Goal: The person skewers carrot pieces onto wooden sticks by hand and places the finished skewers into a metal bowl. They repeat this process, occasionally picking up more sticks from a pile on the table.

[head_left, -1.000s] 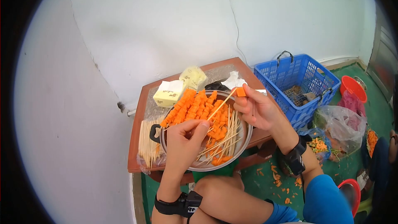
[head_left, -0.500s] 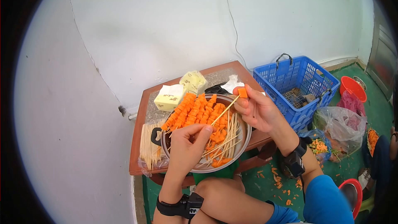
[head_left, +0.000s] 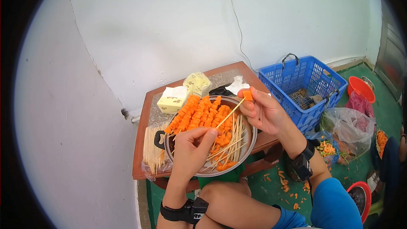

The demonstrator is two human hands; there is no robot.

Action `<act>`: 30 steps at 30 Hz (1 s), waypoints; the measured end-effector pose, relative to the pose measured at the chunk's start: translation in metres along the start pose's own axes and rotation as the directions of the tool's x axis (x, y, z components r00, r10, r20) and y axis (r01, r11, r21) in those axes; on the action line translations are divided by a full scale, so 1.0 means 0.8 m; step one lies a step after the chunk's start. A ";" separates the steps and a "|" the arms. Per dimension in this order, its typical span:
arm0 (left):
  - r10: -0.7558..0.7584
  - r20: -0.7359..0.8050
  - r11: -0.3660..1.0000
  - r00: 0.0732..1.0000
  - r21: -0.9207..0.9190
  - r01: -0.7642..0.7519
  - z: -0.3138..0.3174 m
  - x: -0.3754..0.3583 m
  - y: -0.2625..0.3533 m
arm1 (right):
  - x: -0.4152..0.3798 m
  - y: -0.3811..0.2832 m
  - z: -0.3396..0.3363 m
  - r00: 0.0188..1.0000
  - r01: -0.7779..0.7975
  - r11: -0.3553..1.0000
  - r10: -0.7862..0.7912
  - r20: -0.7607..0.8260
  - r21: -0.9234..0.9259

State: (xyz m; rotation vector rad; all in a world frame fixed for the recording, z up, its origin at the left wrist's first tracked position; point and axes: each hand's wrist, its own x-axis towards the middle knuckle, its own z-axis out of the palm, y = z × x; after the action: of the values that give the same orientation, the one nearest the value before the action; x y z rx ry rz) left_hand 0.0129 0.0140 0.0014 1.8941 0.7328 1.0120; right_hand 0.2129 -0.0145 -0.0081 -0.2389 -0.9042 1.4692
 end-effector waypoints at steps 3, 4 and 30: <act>-0.004 0.002 1.000 1.000 -0.006 0.004 0.000 0.000 -0.002 | 0.000 -0.002 0.002 0.999 -0.005 1.000 0.005 -0.032 -0.013; -0.003 0.003 1.000 1.000 -0.006 0.003 -0.001 0.000 0.000 | 0.000 -0.003 0.002 0.999 -0.016 0.999 0.015 -0.043 -0.038; -0.019 0.110 0.982 0.994 -0.185 0.039 0.013 -0.010 0.018 | -0.021 -0.023 0.032 0.963 0.204 0.720 -0.270 0.002 -0.663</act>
State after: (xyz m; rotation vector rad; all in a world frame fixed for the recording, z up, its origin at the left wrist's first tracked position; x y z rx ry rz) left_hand 0.0197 -0.0033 0.0082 1.7556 0.5805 0.9191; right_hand 0.2126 -0.0423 0.0148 -0.6863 -1.3055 0.8384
